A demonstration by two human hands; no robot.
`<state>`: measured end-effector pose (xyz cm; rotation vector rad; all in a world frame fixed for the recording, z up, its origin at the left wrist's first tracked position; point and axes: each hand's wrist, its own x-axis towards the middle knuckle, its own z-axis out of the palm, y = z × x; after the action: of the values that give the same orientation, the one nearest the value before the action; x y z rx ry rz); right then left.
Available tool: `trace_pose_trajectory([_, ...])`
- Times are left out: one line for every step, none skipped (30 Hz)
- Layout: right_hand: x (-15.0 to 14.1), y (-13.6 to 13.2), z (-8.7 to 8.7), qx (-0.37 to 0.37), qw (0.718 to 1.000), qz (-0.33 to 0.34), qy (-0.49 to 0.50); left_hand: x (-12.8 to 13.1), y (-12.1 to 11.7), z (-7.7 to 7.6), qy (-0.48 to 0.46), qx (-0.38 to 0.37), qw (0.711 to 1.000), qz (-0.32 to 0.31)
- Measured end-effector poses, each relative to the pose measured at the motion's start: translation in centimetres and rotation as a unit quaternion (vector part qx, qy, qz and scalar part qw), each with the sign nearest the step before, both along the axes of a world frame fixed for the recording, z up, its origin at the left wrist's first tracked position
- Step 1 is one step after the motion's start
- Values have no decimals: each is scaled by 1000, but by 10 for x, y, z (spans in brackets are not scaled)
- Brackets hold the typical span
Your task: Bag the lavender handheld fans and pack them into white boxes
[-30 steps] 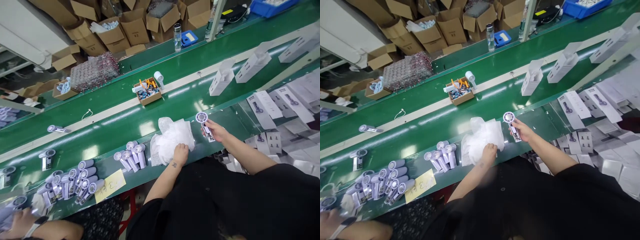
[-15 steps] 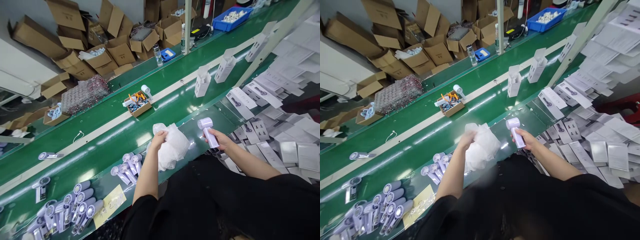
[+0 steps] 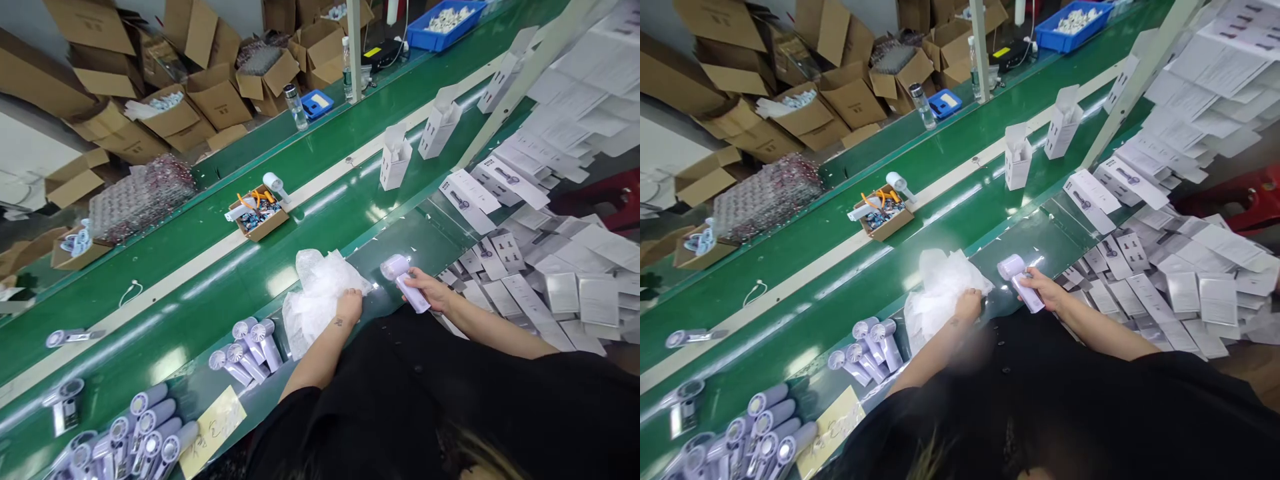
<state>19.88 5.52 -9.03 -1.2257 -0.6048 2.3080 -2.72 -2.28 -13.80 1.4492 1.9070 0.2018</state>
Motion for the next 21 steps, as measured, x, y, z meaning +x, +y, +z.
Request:
trace_pose_trajectory([-1,0,1,-5,1000,19,8,-6,4,1,-14,6,1000,9])
trace_pose_trajectory([-3,-1,3,-14,999,43,20,-12,7,3,-30,13,999,21])
trace_pose_trajectory([-7,-2,5,-26,997,71,35,-16,11,8,-47,23,998,36])
trace_pose_trajectory([-11,-3,6,-39,993,100,54,-19,13,13,-67,34,996,53])
trace_pose_trajectory([-17,-4,8,-51,987,130,75,-20,15,19,-87,45,993,68])
trace_pose_trajectory([-23,-4,9,-60,981,158,97,-19,16,24,-105,53,990,77])
trace_pose_trajectory([-30,-4,10,-65,974,183,117,-17,15,30,-134,59,985,87])
trace_pose_trajectory([-36,-3,11,-64,968,202,133,-14,14,35,-185,62,975,108])
trace_pose_trajectory([-42,-2,13,-57,965,213,140,-10,12,40,-249,64,956,141])
trace_pose_trajectory([-47,0,15,-48,964,220,139,-7,10,43,-315,67,929,181])
trace_pose_trajectory([-51,2,17,-36,965,225,130,-5,8,46,-372,71,898,225])
trace_pose_trajectory([-53,4,20,-22,966,230,116,-2,6,49,-413,77,867,267])
trace_pose_trajectory([-55,6,24,-8,966,236,101,-1,5,51,-433,85,845,302])
trace_pose_trajectory([-55,8,27,6,966,245,88,-1,5,52,-432,94,837,324])
trace_pose_trajectory([-55,8,31,19,963,256,78,-1,5,54,-426,106,831,342])
trace_pose_trajectory([-54,7,34,30,961,266,68,-2,6,57,-426,117,821,361])
trace_pose_trajectory([-53,6,36,39,960,272,58,-4,6,60,-427,130,813,374])
trace_pose_trajectory([-52,4,38,44,960,272,47,-7,6,63,-423,148,813,372])
trace_pose_trajectory([-50,1,39,47,962,267,37,-9,5,68,-410,172,825,349])
trace_pose_trajectory([-49,-1,39,49,965,255,27,-12,3,73,-384,204,848,304])
trace_pose_trajectory([-47,-4,39,49,969,240,19,-15,-1,77,-341,243,876,239])
